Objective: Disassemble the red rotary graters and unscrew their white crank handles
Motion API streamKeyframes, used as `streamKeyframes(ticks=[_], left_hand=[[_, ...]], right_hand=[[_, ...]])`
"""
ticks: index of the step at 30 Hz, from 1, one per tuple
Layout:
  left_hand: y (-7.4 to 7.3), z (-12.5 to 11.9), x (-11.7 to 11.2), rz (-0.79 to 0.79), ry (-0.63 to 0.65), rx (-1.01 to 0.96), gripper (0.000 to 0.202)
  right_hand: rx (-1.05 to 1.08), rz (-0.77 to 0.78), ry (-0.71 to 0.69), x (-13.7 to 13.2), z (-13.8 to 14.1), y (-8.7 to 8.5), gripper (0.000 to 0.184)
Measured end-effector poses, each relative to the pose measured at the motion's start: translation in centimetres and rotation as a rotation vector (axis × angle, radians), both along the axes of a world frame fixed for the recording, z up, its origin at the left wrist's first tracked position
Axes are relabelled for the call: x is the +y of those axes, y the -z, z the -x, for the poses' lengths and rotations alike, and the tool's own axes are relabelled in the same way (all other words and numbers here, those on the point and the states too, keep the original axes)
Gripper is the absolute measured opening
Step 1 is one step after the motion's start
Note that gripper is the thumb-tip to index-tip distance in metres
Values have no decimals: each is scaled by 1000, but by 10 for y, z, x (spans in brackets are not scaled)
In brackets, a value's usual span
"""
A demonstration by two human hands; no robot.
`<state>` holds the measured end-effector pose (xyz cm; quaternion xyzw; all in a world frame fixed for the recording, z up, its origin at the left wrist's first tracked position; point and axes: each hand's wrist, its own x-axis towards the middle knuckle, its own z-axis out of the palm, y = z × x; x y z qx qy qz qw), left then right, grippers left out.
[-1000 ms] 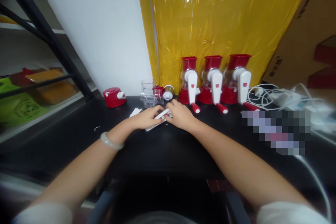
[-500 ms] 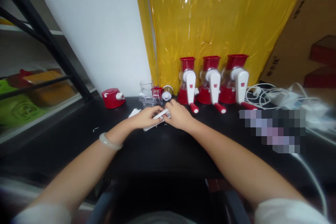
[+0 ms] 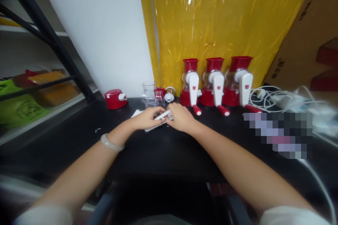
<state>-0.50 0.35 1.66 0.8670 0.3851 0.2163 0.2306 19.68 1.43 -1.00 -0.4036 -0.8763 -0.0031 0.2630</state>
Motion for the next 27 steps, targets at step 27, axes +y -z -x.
streamKeyframes(ticks=[27], left_hand=[[0,0,0,-86,-12,77,45]], right_hand=[[-17,19,3,-2,0,-3,18]])
